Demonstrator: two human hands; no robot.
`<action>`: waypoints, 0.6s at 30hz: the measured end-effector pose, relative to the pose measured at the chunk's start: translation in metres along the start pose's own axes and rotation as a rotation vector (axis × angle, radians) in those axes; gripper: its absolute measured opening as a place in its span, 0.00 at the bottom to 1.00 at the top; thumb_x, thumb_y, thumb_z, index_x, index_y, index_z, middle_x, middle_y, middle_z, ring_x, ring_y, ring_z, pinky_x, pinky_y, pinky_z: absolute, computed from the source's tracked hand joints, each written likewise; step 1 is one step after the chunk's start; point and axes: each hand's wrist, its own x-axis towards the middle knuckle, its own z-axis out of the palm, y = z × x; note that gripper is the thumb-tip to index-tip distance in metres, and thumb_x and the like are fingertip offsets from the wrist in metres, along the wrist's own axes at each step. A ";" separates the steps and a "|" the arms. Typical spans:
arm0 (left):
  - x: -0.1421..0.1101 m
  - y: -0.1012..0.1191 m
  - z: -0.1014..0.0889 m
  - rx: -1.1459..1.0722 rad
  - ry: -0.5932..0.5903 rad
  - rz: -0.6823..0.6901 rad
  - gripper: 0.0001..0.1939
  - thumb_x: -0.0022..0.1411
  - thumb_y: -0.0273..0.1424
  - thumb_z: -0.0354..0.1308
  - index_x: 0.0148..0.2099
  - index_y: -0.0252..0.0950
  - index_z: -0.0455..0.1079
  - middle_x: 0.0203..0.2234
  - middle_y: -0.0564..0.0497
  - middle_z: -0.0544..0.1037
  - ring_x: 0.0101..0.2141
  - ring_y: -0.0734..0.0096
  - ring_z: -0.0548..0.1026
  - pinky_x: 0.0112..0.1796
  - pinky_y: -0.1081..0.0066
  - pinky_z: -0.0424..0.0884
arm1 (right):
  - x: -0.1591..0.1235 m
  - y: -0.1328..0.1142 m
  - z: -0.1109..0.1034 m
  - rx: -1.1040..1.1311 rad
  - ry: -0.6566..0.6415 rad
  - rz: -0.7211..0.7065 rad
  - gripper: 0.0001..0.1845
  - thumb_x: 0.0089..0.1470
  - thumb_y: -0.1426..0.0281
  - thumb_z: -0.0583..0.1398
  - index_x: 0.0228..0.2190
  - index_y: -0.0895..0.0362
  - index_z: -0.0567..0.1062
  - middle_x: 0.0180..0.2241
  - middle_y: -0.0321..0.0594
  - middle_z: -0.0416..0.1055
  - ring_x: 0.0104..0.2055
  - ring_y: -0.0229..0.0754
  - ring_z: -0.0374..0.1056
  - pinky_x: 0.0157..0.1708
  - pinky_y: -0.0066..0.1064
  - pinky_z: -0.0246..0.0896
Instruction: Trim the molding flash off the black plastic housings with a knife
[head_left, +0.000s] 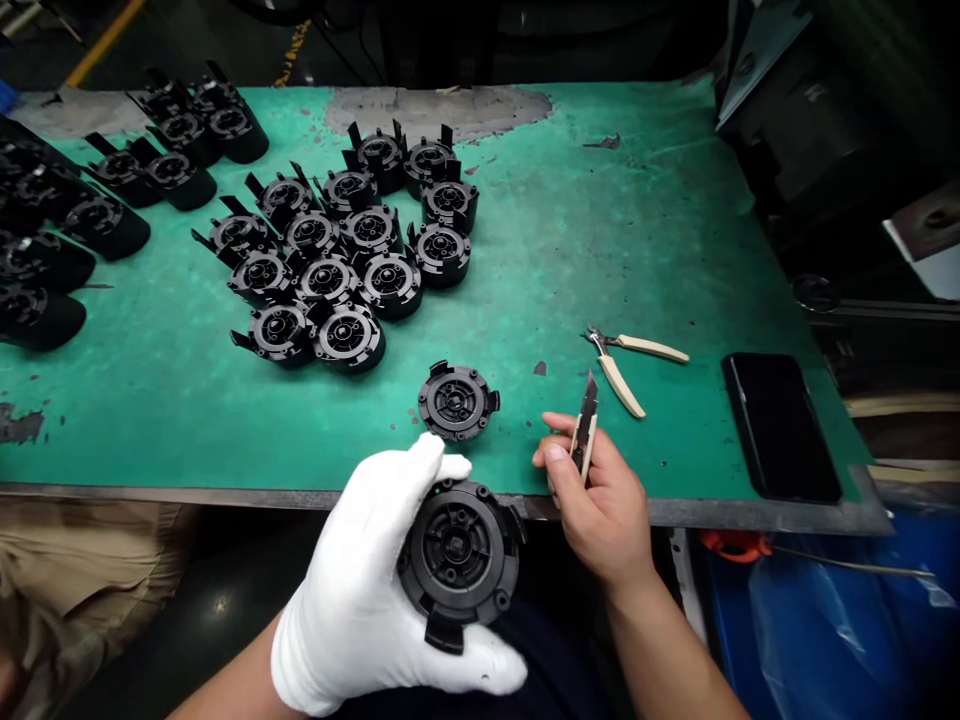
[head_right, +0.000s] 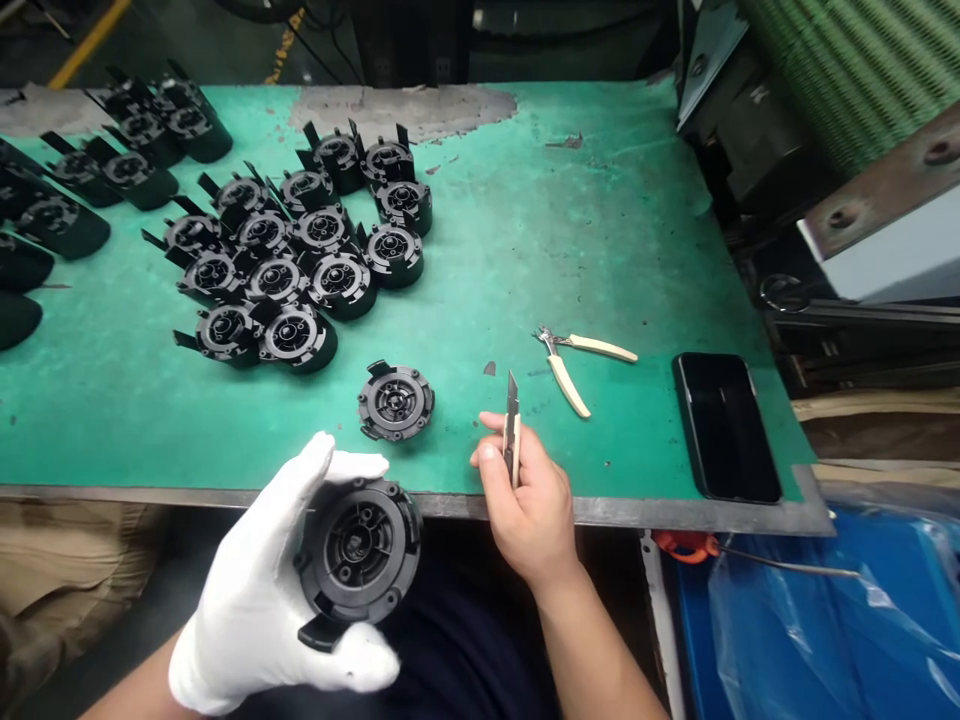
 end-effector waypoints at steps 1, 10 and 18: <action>0.000 0.000 0.000 -0.012 -0.010 -0.009 0.65 0.46 0.54 0.74 0.75 0.40 0.43 0.54 0.39 0.75 0.51 0.53 0.78 0.54 0.55 0.76 | 0.000 0.000 0.000 -0.003 0.001 0.000 0.18 0.65 0.59 0.58 0.52 0.52 0.74 0.32 0.36 0.74 0.24 0.36 0.64 0.24 0.29 0.61; -0.002 -0.001 0.000 -0.036 -0.064 -0.149 0.68 0.42 0.59 0.74 0.75 0.42 0.43 0.53 0.43 0.76 0.50 0.55 0.79 0.54 0.59 0.76 | -0.001 0.001 0.001 0.017 0.001 0.019 0.18 0.65 0.58 0.58 0.53 0.51 0.73 0.33 0.36 0.74 0.24 0.36 0.63 0.23 0.28 0.60; -0.007 -0.011 0.002 0.074 0.000 -0.070 0.66 0.48 0.51 0.75 0.76 0.38 0.40 0.55 0.39 0.74 0.53 0.53 0.77 0.57 0.55 0.74 | 0.000 -0.001 0.004 0.000 0.007 0.016 0.19 0.65 0.58 0.58 0.53 0.52 0.73 0.32 0.37 0.74 0.24 0.36 0.64 0.22 0.28 0.60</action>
